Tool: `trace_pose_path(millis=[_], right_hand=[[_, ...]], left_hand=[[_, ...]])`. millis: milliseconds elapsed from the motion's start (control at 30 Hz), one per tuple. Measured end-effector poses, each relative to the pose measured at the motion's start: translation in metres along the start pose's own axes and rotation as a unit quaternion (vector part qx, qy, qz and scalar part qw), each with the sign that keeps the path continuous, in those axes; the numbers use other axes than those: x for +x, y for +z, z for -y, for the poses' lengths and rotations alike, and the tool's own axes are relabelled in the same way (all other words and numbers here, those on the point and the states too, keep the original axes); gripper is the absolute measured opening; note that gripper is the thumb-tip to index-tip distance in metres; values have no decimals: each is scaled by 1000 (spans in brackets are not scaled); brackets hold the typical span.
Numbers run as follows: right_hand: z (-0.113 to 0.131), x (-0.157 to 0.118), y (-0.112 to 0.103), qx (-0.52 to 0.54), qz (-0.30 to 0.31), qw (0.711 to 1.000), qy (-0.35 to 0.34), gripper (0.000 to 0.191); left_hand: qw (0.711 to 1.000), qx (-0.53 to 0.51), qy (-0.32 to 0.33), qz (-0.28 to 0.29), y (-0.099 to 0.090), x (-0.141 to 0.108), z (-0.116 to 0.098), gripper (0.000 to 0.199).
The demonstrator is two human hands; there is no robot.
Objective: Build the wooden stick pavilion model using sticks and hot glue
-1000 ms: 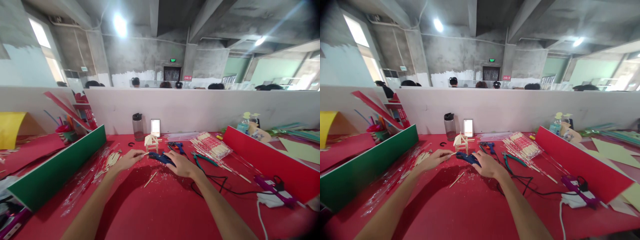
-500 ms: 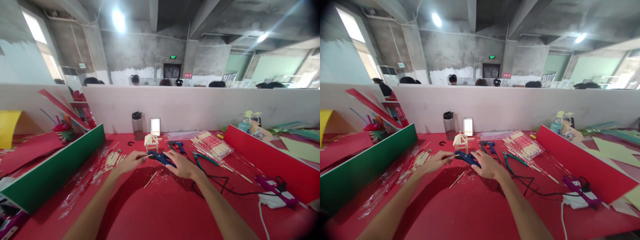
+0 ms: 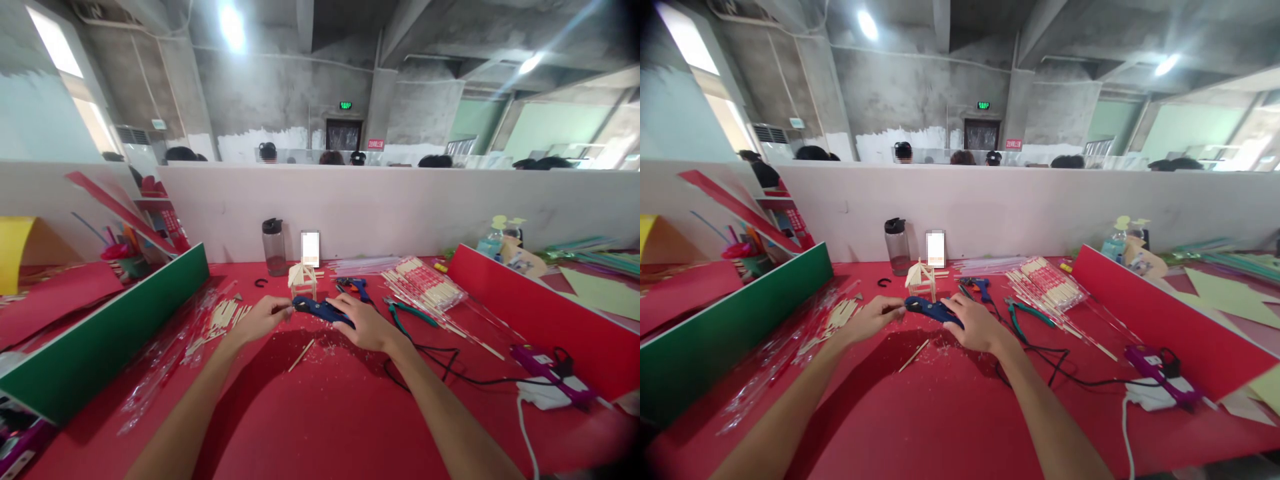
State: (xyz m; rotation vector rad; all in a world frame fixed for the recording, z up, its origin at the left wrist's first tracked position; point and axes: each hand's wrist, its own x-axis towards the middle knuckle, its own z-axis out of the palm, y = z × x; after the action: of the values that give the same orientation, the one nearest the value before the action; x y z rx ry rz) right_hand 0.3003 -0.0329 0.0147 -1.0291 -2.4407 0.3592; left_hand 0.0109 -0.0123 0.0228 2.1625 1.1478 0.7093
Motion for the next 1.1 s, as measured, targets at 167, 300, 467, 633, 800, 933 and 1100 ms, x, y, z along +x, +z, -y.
trace_pose_path(millis=[167,300,467,633,800,933,1100], right_hand=[[1,0,0,-1,-1,1000,8,49],[0,1,2,-1,-9,1000,6,47],[-3,1,3,1,-20,1000,7,47],[-4,3,6,-4,-24,1000,19,46],[-4,3,9,-6,-31,999,37,43],[-1,3,12,-26,-21,999,28,39],[4,8,15,-57,-26,997,39,36]], left_hand=[[1000,1,2,-5,0,-1,1,40],[1000,2,5,-2,0,-1,4,38],[1000,12,3,-5,3,0,4,35],[999,36,-18,-13,5,3,1,35],[998,49,-37,-17,9,5,3,36],[997,53,-43,-23,12,7,8,36],[998,33,-49,-26,12,7,5,36]])
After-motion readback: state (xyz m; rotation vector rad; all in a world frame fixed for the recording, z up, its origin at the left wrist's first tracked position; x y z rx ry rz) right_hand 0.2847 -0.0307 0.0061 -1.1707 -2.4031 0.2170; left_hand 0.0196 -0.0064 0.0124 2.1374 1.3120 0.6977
